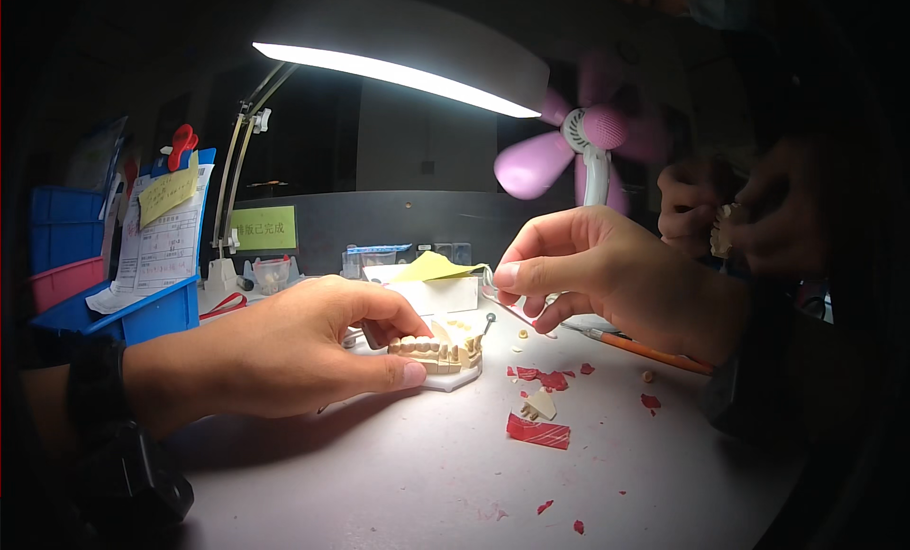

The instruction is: Grinding and fitting small dental components into a dental model using a rotary tool.

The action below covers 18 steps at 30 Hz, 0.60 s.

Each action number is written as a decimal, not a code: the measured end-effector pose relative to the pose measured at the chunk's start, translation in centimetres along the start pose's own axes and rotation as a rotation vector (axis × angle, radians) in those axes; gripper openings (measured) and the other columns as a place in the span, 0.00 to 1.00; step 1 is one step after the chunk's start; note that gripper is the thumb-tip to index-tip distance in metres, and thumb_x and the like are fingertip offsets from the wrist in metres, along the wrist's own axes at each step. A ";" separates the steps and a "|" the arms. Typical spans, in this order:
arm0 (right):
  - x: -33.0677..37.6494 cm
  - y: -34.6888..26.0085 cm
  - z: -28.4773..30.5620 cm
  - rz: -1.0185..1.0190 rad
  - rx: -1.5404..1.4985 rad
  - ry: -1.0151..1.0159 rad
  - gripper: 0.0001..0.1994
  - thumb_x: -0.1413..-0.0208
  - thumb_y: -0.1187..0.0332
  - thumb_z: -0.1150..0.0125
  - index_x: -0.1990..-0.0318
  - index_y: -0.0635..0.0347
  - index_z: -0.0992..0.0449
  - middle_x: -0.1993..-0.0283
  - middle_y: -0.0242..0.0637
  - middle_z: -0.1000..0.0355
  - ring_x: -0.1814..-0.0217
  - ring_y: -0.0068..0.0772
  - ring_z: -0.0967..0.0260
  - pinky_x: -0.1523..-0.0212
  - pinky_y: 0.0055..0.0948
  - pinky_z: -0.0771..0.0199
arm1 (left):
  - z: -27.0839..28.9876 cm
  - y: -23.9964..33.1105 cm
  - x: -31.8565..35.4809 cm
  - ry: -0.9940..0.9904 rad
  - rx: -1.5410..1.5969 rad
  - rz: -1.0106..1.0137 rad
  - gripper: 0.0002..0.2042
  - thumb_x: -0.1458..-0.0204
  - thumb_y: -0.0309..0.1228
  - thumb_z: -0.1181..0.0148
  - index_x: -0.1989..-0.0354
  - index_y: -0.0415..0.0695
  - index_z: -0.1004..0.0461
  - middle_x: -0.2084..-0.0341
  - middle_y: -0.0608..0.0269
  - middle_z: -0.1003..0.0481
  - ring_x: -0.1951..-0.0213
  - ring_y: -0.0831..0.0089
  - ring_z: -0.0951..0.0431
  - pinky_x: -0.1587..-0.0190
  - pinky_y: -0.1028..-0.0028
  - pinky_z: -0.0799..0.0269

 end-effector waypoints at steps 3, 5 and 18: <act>0.0 0.1 -0.1 -0.009 0.030 -0.017 0.10 0.37 0.63 0.32 0.59 0.62 0.20 0.61 0.35 0.23 0.57 0.23 0.25 0.56 0.27 0.22 | 0.0 0.0 0.1 -0.001 0.009 -0.001 0.21 0.40 0.45 0.33 0.50 0.39 0.19 0.54 0.52 0.20 0.47 0.63 0.25 0.46 0.63 0.33; -0.2 0.2 -0.3 -0.011 0.042 -0.027 0.11 0.37 0.63 0.32 0.59 0.62 0.20 0.61 0.35 0.23 0.57 0.23 0.25 0.56 0.27 0.22 | 0.0 -0.1 0.0 0.003 0.008 -0.001 0.21 0.40 0.45 0.33 0.50 0.39 0.19 0.54 0.52 0.20 0.47 0.63 0.25 0.46 0.63 0.33; -0.1 0.2 -0.7 -0.007 0.045 -0.041 0.12 0.39 0.61 0.32 0.62 0.62 0.20 0.63 0.36 0.24 0.60 0.25 0.27 0.57 0.27 0.25 | 0.0 -0.3 -0.1 0.004 -0.010 0.008 0.22 0.39 0.46 0.34 0.49 0.38 0.20 0.54 0.51 0.21 0.46 0.63 0.25 0.45 0.63 0.33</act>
Point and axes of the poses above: each hand's wrist, its own x-axis away from the middle knuckle, its own z-axis out of the back of the hand, y = z × x, the point moved 9 cm from there along -x, towards the middle knuckle
